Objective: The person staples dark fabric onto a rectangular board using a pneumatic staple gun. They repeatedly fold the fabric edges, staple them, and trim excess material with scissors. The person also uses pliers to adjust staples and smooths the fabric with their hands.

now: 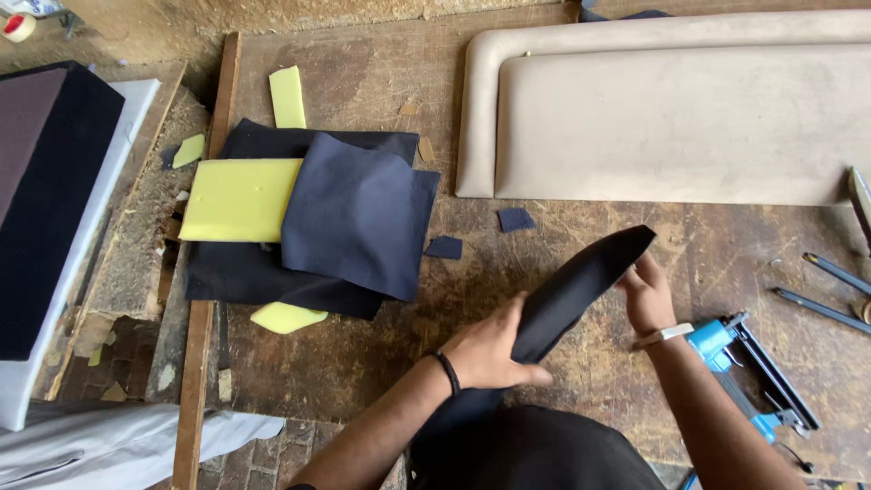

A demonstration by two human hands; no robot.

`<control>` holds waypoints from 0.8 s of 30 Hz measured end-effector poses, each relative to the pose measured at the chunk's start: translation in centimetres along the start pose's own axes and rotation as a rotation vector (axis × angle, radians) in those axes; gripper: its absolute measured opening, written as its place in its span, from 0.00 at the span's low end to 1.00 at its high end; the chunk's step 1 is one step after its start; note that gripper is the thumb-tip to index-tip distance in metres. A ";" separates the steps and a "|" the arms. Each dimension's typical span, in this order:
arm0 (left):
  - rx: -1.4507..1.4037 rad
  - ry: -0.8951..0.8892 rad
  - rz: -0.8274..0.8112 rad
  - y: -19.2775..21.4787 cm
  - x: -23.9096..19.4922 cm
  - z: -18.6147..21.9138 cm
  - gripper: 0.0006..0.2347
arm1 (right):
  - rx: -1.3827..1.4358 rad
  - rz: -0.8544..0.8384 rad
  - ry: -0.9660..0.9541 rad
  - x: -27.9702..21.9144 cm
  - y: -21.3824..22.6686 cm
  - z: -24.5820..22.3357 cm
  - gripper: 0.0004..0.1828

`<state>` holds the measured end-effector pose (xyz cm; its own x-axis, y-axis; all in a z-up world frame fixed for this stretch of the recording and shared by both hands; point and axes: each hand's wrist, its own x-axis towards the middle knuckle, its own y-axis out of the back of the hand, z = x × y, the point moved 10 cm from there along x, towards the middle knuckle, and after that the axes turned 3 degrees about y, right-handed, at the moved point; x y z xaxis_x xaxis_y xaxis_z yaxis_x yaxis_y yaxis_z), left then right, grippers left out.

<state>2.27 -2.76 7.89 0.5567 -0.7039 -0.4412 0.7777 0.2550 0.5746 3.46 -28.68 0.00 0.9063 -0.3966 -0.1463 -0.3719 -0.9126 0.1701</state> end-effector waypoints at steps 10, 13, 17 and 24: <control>-1.103 -0.554 -0.137 2.3 15.5 -1.1 0.19 | 0.223 -0.019 -0.147 -2.9 -4.8 1.6 0.30; -1.000 -0.577 -0.204 1.7 17.2 -0.9 0.14 | 0.096 0.002 -0.074 -3.0 -4.1 -1.3 0.27; -1.002 -0.652 -0.346 0.9 17.4 -0.1 0.10 | -0.153 -0.065 -0.106 -3.6 -4.2 -3.4 0.19; -1.029 -0.618 -0.391 0.8 17.8 -0.6 0.09 | -0.337 -0.087 -0.329 -3.8 -4.3 -3.2 0.12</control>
<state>12.99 -14.69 0.04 0.2256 -0.9696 0.0948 0.8809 0.1614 -0.4450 2.24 -22.92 2.93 0.7993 -0.3802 -0.4654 -0.1622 -0.8822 0.4421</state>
